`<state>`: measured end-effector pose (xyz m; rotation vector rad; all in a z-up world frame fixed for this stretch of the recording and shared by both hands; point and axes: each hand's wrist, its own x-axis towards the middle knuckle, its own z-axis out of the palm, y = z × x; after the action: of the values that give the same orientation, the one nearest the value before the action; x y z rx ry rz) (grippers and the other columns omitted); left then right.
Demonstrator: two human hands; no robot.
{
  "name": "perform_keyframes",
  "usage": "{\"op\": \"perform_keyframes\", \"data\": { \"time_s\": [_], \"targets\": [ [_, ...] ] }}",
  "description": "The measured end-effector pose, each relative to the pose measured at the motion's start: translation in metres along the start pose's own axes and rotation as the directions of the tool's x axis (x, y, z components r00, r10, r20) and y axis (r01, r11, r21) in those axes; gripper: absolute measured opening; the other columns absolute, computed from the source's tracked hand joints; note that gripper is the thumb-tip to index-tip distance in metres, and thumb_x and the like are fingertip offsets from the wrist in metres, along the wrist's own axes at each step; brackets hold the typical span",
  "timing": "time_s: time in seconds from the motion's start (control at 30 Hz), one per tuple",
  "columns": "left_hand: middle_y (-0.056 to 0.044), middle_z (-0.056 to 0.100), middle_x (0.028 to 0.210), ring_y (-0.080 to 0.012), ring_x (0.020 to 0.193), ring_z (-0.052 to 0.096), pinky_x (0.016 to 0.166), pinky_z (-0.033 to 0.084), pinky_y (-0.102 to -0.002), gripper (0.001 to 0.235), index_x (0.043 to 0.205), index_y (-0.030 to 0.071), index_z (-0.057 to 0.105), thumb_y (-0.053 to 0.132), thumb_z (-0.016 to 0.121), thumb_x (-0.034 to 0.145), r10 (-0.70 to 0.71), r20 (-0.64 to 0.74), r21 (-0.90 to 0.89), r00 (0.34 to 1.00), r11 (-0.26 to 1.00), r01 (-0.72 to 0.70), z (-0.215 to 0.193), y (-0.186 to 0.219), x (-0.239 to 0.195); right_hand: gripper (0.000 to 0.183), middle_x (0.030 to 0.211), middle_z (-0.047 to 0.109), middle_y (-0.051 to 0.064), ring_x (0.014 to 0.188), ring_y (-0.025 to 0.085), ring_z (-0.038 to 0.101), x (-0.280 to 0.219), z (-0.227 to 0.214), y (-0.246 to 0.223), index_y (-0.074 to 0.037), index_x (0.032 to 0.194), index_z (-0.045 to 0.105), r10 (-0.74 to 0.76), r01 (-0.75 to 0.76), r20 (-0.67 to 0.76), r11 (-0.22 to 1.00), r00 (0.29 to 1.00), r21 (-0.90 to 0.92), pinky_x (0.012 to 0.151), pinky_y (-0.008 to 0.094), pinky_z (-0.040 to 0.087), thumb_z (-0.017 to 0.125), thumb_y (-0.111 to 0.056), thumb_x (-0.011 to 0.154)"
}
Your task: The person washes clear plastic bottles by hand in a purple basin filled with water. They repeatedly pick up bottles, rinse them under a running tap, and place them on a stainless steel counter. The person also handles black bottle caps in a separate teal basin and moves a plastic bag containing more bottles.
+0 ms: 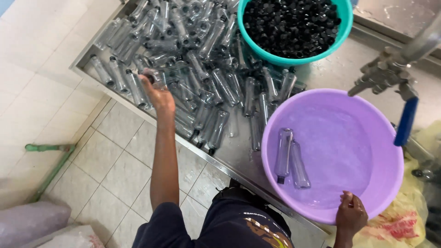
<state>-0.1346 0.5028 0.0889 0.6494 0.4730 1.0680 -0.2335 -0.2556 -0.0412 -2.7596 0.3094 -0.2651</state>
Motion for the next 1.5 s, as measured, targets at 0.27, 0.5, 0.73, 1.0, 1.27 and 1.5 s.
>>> {"op": "perform_keyframes", "data": {
  "time_s": [0.27, 0.5, 0.73, 1.0, 1.27, 1.5],
  "targets": [
    [-0.014, 0.057, 0.156, -0.0385, 0.146, 0.054, 0.118, 0.051, -0.063, 0.091, 0.143, 0.021, 0.066, 0.067, 0.093, 0.069, 0.165, -0.134, 0.033, 0.977, 0.986, -0.162, -0.147, 0.044, 0.139, 0.032, 0.106, 0.083, -0.002, 0.098, 0.019, 0.077, -0.003, 0.002, 0.018, -0.018, 0.12, 0.089, -0.12, 0.118, -0.055, 0.992, 0.991, -0.04, 0.086, 0.037, 0.057, 0.06, -0.016, 0.131],
    [-0.018, 0.036, 0.175, -0.0402, 0.162, 0.037, 0.131, 0.037, -0.065, 0.073, 0.16, 0.019, 0.057, 0.03, 0.097, 0.101, 0.106, 0.027, 0.058, 0.994, 0.993, -0.108, -0.238, -0.007, 0.168, 0.027, 0.103, 0.083, 0.006, 0.086, 0.019, 0.077, -0.006, -0.019, 0.009, -0.005, 0.122, 0.087, -0.132, 0.132, 0.014, 0.991, 0.991, -0.016, 0.075, 0.036, 0.061, 0.063, -0.011, 0.133],
    [0.0, 0.074, 0.115, -0.019, 0.101, 0.069, 0.089, 0.054, -0.041, 0.056, 0.144, 0.023, 0.068, 0.019, 0.089, 0.093, -0.112, -0.234, 0.26, 0.966, 0.95, 0.173, -0.247, 0.001, 0.178, 0.032, 0.099, 0.084, 0.0, 0.08, 0.021, 0.076, -0.015, -0.013, -0.011, -0.016, 0.116, 0.087, 0.041, -0.042, -0.006, 0.997, 0.999, -0.07, 0.065, 0.038, 0.056, 0.059, -0.032, 0.123],
    [0.006, 0.081, 0.144, -0.0151, 0.135, 0.079, 0.119, 0.065, -0.042, 0.058, 0.132, 0.036, 0.08, 0.058, 0.049, 0.088, -0.332, -0.14, 0.666, 0.933, 0.665, 0.336, -0.203, 0.015, 0.187, 0.066, 0.157, 0.052, 0.02, 0.144, 0.039, 0.048, 0.01, -0.027, -0.172, -0.015, 0.158, 0.054, -0.181, 0.077, 0.528, 0.974, 0.83, 0.213, 0.116, 0.059, 0.046, 0.061, -0.054, 0.105],
    [-0.001, 0.043, 0.146, -0.0254, 0.132, 0.055, 0.095, 0.062, -0.046, 0.054, 0.152, 0.021, 0.032, 0.031, 0.081, 0.132, -0.109, 0.387, 0.871, 0.915, 0.369, -0.325, -0.091, -0.088, -0.043, 0.081, 0.151, 0.053, 0.03, 0.124, 0.039, 0.06, 0.057, 0.072, -0.245, -0.011, 0.173, 0.024, -0.249, 0.177, 0.542, 0.967, 0.803, 0.183, 0.097, 0.047, 0.059, 0.047, -0.056, 0.109],
    [-0.016, 0.05, 0.164, -0.0338, 0.159, 0.038, 0.13, 0.026, -0.057, 0.068, 0.164, -0.002, 0.032, 0.005, 0.066, 0.106, -0.522, 0.691, 0.704, 0.5, 0.644, -0.3, 0.052, -0.154, -0.228, 0.08, 0.153, 0.054, 0.036, 0.131, 0.048, 0.064, 0.064, 0.111, -0.205, -0.028, 0.174, 0.027, -0.17, -0.005, 0.579, 0.957, 0.798, 0.289, 0.103, 0.057, 0.053, 0.029, -0.069, 0.106]
  ]
}}
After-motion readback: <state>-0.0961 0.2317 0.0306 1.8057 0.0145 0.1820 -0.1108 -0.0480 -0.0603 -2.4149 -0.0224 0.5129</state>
